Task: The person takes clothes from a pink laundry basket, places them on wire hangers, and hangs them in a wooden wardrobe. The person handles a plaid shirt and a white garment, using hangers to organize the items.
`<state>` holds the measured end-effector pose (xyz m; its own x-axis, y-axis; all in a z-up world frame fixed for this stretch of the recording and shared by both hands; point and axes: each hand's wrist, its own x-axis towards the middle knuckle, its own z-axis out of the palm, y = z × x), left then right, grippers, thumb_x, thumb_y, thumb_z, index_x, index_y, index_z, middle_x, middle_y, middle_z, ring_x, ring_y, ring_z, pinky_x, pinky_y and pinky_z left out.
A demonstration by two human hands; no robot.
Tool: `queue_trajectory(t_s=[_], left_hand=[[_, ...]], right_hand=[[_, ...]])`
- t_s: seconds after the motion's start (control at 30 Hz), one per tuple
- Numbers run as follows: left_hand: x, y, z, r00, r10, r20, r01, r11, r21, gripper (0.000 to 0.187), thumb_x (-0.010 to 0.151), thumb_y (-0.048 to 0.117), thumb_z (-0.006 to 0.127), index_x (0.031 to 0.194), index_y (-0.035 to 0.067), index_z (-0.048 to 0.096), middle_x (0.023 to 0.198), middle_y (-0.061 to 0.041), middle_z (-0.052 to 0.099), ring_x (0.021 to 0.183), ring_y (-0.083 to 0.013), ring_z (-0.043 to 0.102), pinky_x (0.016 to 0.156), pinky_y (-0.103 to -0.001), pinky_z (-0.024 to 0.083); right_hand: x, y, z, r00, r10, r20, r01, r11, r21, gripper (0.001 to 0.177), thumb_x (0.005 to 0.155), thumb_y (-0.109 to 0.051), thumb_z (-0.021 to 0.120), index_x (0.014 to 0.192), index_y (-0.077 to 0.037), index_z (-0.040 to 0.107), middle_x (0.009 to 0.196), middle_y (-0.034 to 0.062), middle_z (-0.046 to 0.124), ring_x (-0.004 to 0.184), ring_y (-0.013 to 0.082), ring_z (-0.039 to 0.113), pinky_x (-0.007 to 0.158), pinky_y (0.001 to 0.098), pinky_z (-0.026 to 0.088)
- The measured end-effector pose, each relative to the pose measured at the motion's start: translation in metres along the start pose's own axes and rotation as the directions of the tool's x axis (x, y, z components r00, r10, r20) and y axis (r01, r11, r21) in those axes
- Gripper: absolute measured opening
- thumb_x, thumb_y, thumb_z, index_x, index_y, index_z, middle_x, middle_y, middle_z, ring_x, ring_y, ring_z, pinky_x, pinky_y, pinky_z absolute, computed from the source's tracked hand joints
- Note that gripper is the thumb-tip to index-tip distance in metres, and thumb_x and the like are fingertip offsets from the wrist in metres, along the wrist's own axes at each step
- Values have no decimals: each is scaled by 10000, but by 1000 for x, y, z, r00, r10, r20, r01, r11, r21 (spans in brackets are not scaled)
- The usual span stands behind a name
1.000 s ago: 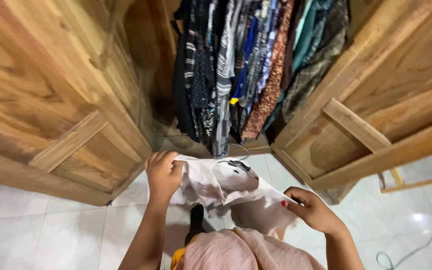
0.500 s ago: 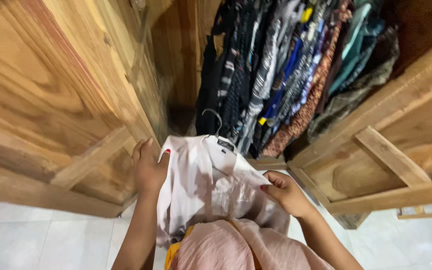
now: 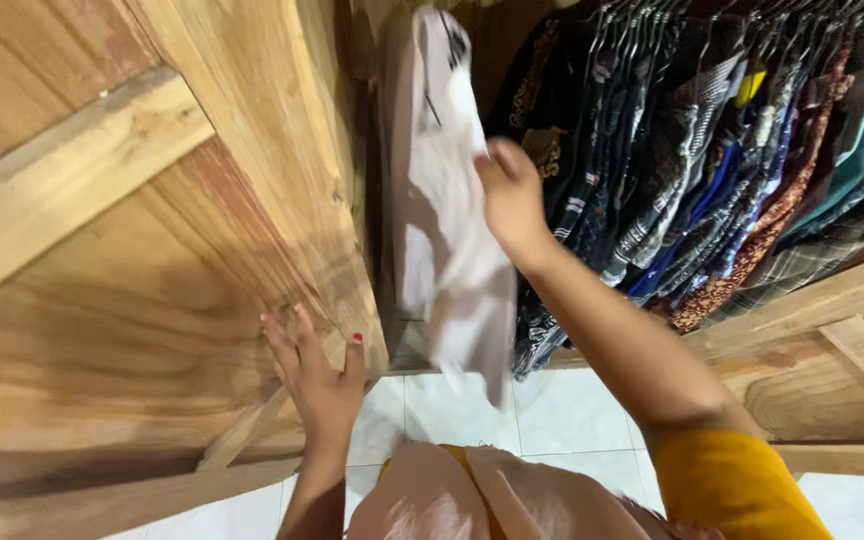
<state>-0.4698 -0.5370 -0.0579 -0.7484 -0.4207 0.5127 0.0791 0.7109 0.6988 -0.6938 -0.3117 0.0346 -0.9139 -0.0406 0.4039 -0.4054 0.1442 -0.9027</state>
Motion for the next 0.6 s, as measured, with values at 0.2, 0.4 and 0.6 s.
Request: queue_trajectory(t_s=[0.2, 0.4, 0.6], left_hand=[[-20, -23, 11, 995, -66, 77, 70, 996, -51, 786, 845, 212, 750, 1549, 90, 422, 1653, -328, 227, 1517, -522, 247, 1199, -600, 264], [-21, -29, 12, 947, -186, 260, 214, 973, -83, 743, 831, 175, 741, 1512, 85, 457, 1622, -325, 246, 1495, -502, 244, 1156, -555, 284], [-16, -27, 24, 944, -127, 304, 152, 987, -58, 737, 834, 179, 738, 1510, 69, 466, 1620, -296, 277, 1493, -470, 272, 1179, -540, 271]], right_hand=[[122, 40, 91, 974, 208, 94, -222, 959, 177, 118, 971, -90, 625, 861, -62, 596, 785, 6, 573, 736, 121, 534, 695, 286, 461], [107, 73, 103, 907, 348, 239, -352, 936, -28, 138, 879, -36, 644, 1016, -19, 661, 872, 74, 675, 763, 179, 612, 714, 321, 497], [54, 67, 82, 857, 240, 456, -242, 969, -55, 473, 850, -101, 725, 1291, -27, 571, 1153, 121, 683, 1020, 225, 673, 892, 328, 546]])
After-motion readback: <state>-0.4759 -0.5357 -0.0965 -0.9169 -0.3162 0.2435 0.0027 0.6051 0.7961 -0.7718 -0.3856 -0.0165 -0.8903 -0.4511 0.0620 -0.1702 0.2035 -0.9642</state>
